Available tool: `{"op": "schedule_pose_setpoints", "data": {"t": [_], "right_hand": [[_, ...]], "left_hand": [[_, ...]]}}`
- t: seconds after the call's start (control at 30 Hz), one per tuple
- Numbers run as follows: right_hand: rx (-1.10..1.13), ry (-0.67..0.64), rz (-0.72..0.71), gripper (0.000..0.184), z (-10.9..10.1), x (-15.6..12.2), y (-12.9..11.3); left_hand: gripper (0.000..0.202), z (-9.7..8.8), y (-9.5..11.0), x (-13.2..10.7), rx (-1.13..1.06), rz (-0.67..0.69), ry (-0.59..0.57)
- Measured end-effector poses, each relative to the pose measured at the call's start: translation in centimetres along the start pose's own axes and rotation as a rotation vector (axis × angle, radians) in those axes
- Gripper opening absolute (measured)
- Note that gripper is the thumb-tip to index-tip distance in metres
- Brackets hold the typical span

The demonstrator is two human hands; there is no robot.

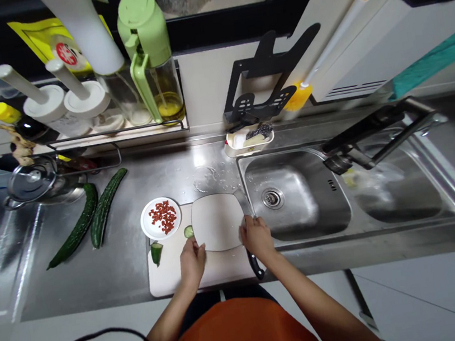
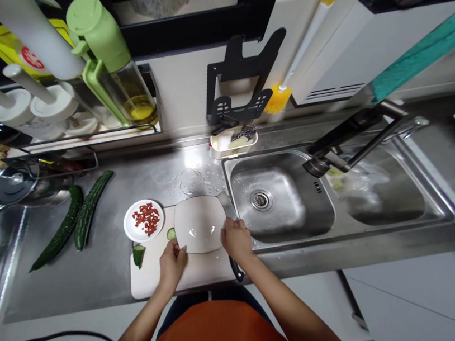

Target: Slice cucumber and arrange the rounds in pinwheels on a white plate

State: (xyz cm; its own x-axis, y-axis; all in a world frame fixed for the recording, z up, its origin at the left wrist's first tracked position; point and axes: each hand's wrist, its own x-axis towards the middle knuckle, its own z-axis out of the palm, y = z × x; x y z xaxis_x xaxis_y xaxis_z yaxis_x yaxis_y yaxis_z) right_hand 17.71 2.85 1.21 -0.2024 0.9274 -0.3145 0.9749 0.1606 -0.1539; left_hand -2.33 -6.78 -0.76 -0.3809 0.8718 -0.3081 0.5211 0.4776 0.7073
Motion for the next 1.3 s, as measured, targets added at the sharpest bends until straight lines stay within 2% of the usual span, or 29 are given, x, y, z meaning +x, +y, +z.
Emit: {"op": "schedule_pose_setpoints", "data": {"t": [0.13, 0.27, 0.47, 0.57, 0.77, 0.97, 1.13, 1.3], "right_hand": [[-0.010, 0.007, 0.017, 0.023, 0.2, -0.3, -0.1], [-0.009, 0.013, 0.018, 0.027, 0.3, -0.5, 0.0], [-0.009, -0.003, 0.027, 0.029, 0.2, -0.6, -0.1], [-0.013, -0.011, 0.031, 0.029, 0.1, -0.6, -0.2], [-0.006, -0.011, 0.044, 0.029, 0.3, -0.6, -0.3], [-0.007, 0.003, 0.047, 0.030, 0.3, -0.6, -0.4], [0.022, 0.018, 0.049, 0.034, 0.3, -0.7, -0.2], [0.094, 0.168, 0.045, 0.042, -0.2, -0.8, -0.3]], "left_hand": [[0.021, -0.8, 0.0, 0.1, -0.032, 0.002, 0.000], [0.027, -2.2, -0.6, 0.8, -0.002, 0.001, 0.110], [0.029, -3.1, -1.8, 2.5, 0.239, 0.171, 0.251], [0.030, -3.0, -1.8, 2.8, 0.304, 0.200, 0.247], [0.027, -2.9, -1.3, 2.9, 0.362, 0.160, 0.210], [0.026, -2.7, -1.6, 3.1, 0.336, 0.174, 0.241], [0.022, -2.9, -1.7, 3.2, 0.223, 0.217, 0.246], [0.015, -4.0, -1.7, 3.1, 0.071, 0.251, 0.237]]}}
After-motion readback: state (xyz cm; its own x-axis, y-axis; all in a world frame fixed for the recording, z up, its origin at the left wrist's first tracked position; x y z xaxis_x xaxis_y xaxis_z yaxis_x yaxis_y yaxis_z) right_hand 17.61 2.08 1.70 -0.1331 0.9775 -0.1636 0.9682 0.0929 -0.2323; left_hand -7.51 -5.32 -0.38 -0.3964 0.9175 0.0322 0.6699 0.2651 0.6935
